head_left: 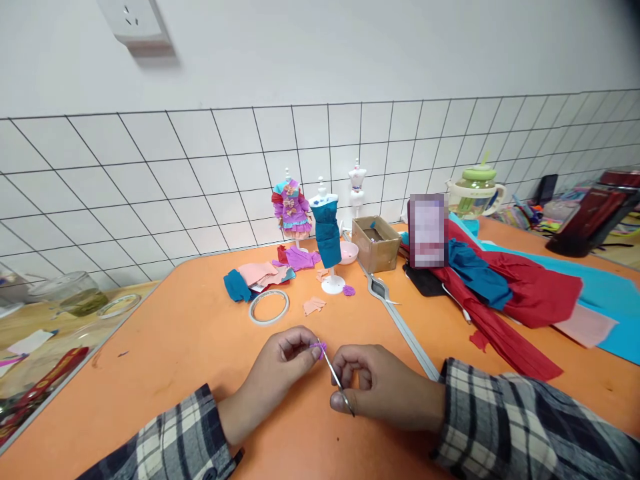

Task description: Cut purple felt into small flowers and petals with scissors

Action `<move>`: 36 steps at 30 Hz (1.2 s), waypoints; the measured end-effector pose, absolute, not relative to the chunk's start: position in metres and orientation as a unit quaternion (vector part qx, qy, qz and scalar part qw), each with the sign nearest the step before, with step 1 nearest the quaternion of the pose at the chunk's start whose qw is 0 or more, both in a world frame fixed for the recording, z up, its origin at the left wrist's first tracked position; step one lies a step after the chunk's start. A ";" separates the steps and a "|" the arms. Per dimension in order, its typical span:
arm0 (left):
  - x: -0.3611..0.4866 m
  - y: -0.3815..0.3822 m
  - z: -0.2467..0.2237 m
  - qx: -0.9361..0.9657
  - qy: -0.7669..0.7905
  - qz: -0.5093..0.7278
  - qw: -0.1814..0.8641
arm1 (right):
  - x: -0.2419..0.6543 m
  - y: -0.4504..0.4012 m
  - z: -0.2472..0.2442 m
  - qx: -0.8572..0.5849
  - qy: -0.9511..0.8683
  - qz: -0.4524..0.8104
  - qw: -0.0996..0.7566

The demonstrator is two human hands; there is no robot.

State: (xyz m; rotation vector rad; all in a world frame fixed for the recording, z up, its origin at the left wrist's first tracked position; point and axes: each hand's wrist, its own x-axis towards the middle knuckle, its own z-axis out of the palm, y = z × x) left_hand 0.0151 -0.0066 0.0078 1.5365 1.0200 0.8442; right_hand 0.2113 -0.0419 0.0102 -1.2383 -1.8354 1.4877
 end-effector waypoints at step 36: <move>0.013 -0.003 0.006 0.635 0.412 0.303 0.579 | 0.216 -0.037 0.005 -0.445 -0.687 0.539 0.199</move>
